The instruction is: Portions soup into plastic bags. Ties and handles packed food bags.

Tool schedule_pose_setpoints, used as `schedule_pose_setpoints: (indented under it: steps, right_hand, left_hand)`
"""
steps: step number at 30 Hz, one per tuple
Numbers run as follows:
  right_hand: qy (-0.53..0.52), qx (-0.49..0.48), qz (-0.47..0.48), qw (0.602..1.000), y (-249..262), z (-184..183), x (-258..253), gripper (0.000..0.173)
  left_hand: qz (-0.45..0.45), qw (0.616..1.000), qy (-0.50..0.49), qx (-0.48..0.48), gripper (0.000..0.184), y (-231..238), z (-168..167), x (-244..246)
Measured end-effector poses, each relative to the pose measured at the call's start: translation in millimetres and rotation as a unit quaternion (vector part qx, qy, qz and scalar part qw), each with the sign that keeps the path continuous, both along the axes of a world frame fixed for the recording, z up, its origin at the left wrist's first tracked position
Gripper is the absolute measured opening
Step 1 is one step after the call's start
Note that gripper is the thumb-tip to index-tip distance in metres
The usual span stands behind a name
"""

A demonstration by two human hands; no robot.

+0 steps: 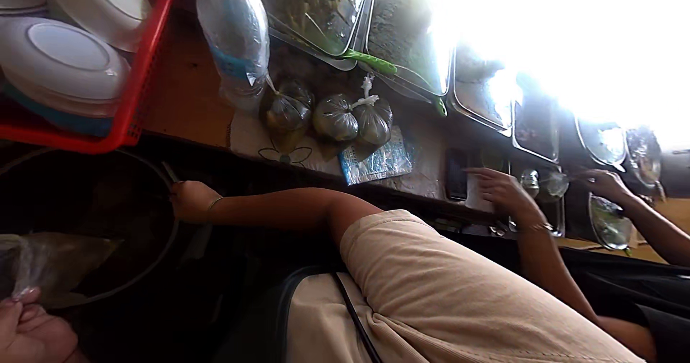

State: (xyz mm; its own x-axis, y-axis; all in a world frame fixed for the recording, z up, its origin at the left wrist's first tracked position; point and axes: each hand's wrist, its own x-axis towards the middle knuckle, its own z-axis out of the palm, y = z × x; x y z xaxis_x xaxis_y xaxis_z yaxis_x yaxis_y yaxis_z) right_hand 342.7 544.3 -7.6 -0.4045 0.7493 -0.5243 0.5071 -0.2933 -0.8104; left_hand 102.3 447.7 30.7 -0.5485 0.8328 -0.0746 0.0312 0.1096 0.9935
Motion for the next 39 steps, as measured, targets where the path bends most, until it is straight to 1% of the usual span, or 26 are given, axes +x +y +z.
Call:
schedule_pose_setpoints:
  steps: [2, 6, 8, 9, 10, 12, 14, 15, 16, 17, 19, 21, 22, 23, 26, 28, 31, 34, 36, 38, 39]
  right_hand:
    - [-0.015, -0.011, 0.005, 1.000, -3.1, -16.0, -3.7, 0.028]
    - [-0.020, -0.044, -0.011, 0.999, -9.6, -40.1, -12.2, 0.027]
    - [-0.033, -0.053, 0.013, 0.998, -9.4, -43.6, -16.8, 0.030]
    - [-0.050, -0.056, 0.047, 0.996, -8.3, -40.6, -18.7, 0.033]
    - [-0.078, -0.055, 0.096, 0.991, -7.4, -32.9, -20.3, 0.037]
    - [-0.165, -0.040, 0.188, 0.967, -8.6, -7.4, -23.7, 0.047]
    - [-0.218, 0.014, 0.159, 0.963, -13.5, 7.0, -30.0, 0.054]
    - [-0.213, 0.058, 0.136, 0.966, -13.1, 14.0, -32.3, 0.053]
    - [-0.187, 0.098, 0.113, 0.971, -11.0, 23.6, -33.4, 0.049]
    - [-0.142, 0.123, 0.090, 0.978, -7.9, 36.9, -33.2, 0.045]
    - [-0.027, 0.138, 0.057, 0.988, -5.5, 69.4, -32.2, 0.040]
    - [0.064, 0.072, 0.069, 0.993, -10.6, 107.6, -35.8, 0.044]
    - [0.085, 0.028, 0.085, 0.992, -14.4, 120.6, -39.1, 0.048]
    - [0.092, -0.004, 0.104, 0.990, -18.7, 131.1, -43.7, 0.052]
    - [0.067, -0.035, 0.187, 0.979, -37.4, 153.4, -57.4, 0.060]
    - [0.056, -0.047, 0.217, 0.973, -57.2, 159.7, -66.5, 0.055]
    - [0.068, -0.066, 0.223, 0.970, -83.6, 156.7, -79.1, 0.043]
    - [0.060, -0.052, 0.207, 0.975, -94.2, 151.0, -85.8, 0.042]
    - [0.027, 0.006, 0.194, 0.981, -84.9, 136.1, -88.6, 0.047]
    - [-0.037, 0.095, 0.188, 0.977, -60.2, 102.6, -93.0, 0.050]
    - [-0.082, 0.123, 0.189, 0.971, -45.9, 83.4, -97.0, 0.051]
  left_hand:
    - [0.001, 1.000, -0.007, -0.001, 0.020, -6.2, -6.2, -7.9]
    - [0.024, 0.999, -0.016, 0.026, 0.023, -14.0, 14.2, 6.3]
    - [0.024, 0.999, -0.026, 0.042, 0.023, -21.1, 23.4, 9.3]
    - [0.024, 0.998, -0.032, 0.049, 0.023, -25.1, 29.4, 11.2]
    - [0.025, 0.997, -0.039, 0.059, 0.024, -29.0, 35.0, 13.1]
    - [0.012, 0.996, -0.039, 0.078, 0.029, -38.3, 41.8, 12.5]
    - [-0.014, 0.995, -0.028, 0.091, 0.049, -49.9, 43.4, 5.8]
    - [-0.026, 0.995, -0.025, 0.094, 0.061, -55.5, 45.9, 4.2]
    - [-0.035, 0.995, -0.022, 0.096, 0.071, -60.3, 51.7, 6.1]
    - [-0.040, 0.994, -0.023, 0.097, 0.078, -65.0, 61.7, 12.7]
    - [-0.040, 0.994, -0.011, 0.099, 0.086, -77.7, 86.6, 32.5]
    - [-0.036, 0.993, 0.004, 0.109, 0.089, -94.2, 100.1, 42.4]
    - [-0.026, 0.994, -0.001, 0.105, 0.092, -103.3, 103.8, 44.4]
    - [-0.018, 0.995, -0.015, 0.100, 0.094, -111.5, 108.0, 45.5]
    - [-0.005, 0.994, -0.051, 0.100, 0.094, -138.9, 116.7, 47.9]
    - [-0.012, 0.992, -0.076, 0.105, 0.093, -155.7, 119.7, 50.6]
    - [-0.010, 0.987, -0.102, 0.123, 0.093, -174.4, 117.4, 50.8]
    - [-0.004, 0.984, -0.120, 0.133, 0.095, -187.6, 111.7, 48.2]
    - [-0.001, 0.982, -0.133, 0.132, 0.095, -194.8, 110.0, 45.5]
    - [0.008, 0.982, -0.143, 0.124, 0.096, -200.2, 111.9, 44.3]
    - [0.009, 0.982, -0.145, 0.123, 0.097, -200.5, 113.1, 42.9]
